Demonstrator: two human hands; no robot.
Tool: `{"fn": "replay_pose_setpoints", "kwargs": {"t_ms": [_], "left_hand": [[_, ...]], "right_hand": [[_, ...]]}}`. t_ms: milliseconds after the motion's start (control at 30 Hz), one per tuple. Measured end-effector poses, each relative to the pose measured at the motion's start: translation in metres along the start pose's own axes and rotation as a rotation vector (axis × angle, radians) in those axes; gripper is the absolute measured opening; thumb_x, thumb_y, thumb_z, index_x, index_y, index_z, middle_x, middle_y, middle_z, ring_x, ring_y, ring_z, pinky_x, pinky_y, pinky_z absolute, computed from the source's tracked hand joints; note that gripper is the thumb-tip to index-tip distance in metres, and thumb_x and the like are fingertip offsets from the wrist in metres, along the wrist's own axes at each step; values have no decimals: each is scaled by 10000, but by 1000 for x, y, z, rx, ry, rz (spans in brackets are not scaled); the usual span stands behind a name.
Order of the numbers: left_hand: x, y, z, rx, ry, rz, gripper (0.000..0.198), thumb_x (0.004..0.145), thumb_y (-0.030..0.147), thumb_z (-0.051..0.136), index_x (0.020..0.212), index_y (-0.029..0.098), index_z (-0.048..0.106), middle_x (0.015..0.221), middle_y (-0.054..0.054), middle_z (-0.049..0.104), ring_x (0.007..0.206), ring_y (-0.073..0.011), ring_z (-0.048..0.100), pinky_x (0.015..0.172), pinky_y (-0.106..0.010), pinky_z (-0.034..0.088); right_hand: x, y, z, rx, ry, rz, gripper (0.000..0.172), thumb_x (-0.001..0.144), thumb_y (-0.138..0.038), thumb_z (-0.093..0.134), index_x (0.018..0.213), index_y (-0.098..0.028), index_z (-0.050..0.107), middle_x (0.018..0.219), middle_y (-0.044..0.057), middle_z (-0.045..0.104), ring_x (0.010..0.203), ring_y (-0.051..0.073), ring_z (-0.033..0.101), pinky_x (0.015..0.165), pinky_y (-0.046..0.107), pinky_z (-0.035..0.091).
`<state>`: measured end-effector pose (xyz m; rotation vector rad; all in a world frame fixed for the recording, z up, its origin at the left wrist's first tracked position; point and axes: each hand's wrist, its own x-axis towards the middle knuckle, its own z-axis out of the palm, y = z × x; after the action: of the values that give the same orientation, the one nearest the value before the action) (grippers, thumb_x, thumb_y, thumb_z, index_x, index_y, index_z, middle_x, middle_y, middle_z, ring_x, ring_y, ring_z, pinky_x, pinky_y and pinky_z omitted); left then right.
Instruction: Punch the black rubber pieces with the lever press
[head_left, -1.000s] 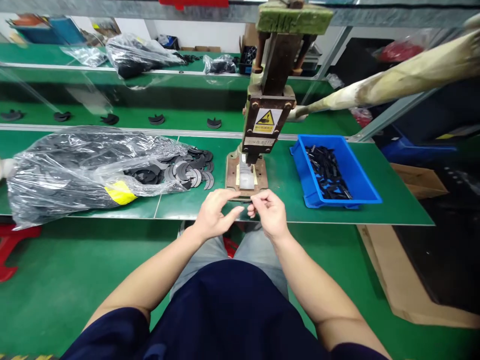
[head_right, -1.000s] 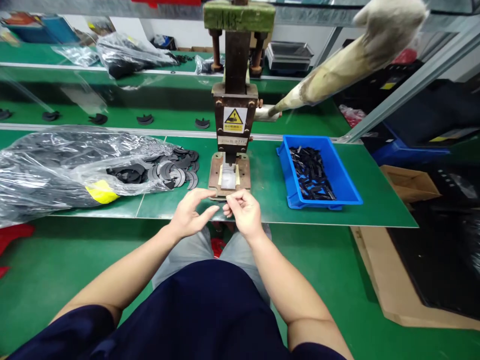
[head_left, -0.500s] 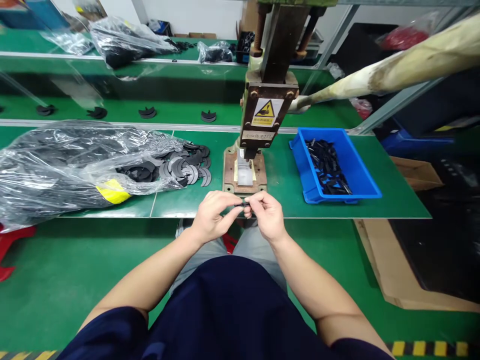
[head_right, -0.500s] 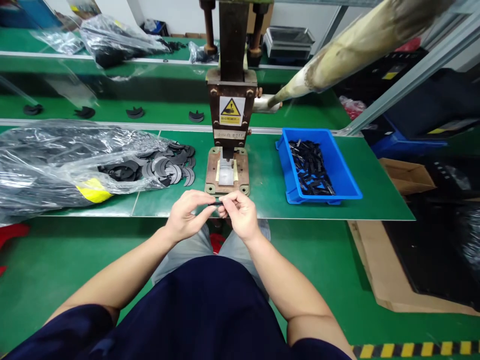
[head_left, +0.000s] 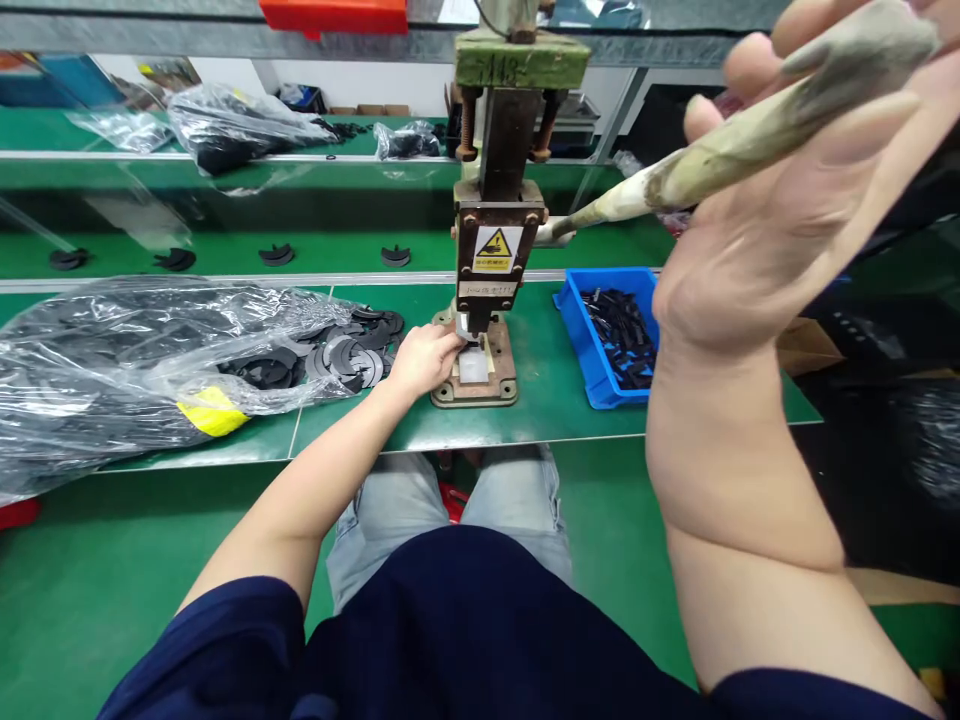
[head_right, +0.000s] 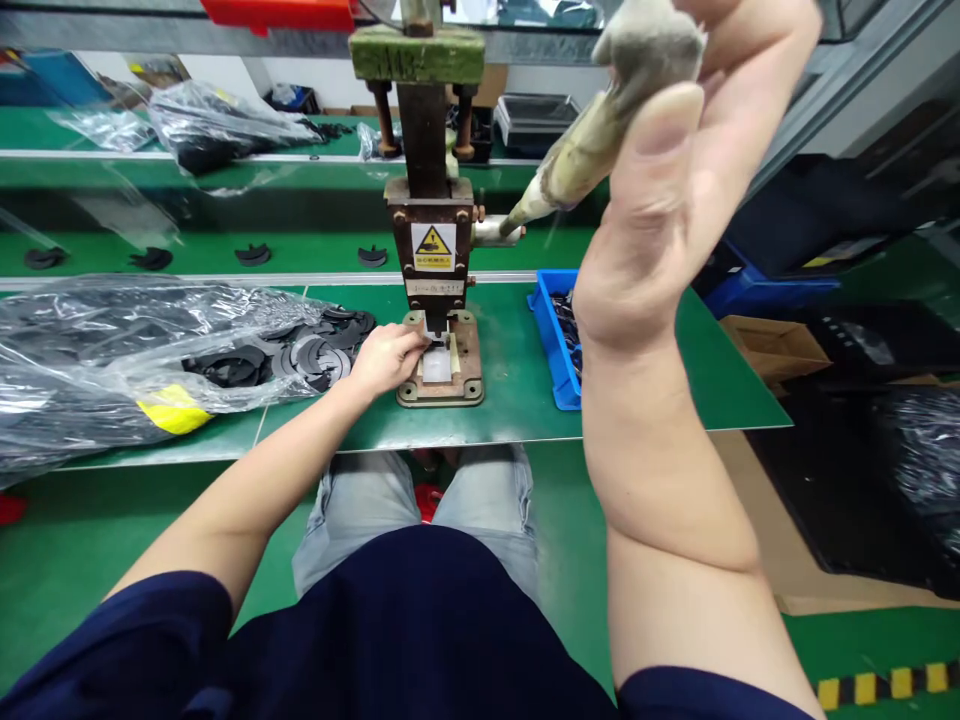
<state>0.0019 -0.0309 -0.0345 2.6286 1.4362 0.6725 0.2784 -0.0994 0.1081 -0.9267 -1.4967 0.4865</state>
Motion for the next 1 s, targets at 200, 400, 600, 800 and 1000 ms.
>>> {"fn": "replay_pose_setpoints", "kwargs": {"t_ms": [200,400,600,800,1000], "left_hand": [[8,5,-8,38,-54,54,321,1067,315,523,1181,274,819,1170,-129,745,1104,-324,674,925,-479,502],[9,2,-7,2,-53,62,305,1066,298,526,1141,267,820,1166,-121,751,1096,-316,672,934,-489,504],[-1,6,-8,-10,-38,32,301,1075,308,522,1215,262,783,1217,-126,738,1156,-322,653,976,-496,497],[-38,-44,-42,123,-36,-171,282,1045,341,582,1240,231,753,1294,-128,747,1220,-334,638,1031,-490,489],[-84,-102,-90,334,-35,-533,338,954,524,704,1071,209,743,1092,-158,769,1081,-365,672,951,-489,507]], "right_hand": [[21,-31,9,5,76,-144,434,938,-695,647,1051,-276,637,924,12,651,1034,178,726,893,377,675],[-21,-20,8,-18,-26,-458,335,881,-360,715,626,-265,518,630,-64,585,721,140,675,1048,522,611],[-57,19,12,-51,21,-525,232,826,-314,720,649,-282,573,634,-47,645,802,184,719,1128,586,551],[-54,27,20,-47,142,-499,287,820,-425,728,601,-296,594,574,-29,631,734,198,714,1055,602,591],[-55,25,24,-37,159,-513,274,838,-394,708,620,-289,579,595,-39,635,755,177,716,1061,591,589]]}}
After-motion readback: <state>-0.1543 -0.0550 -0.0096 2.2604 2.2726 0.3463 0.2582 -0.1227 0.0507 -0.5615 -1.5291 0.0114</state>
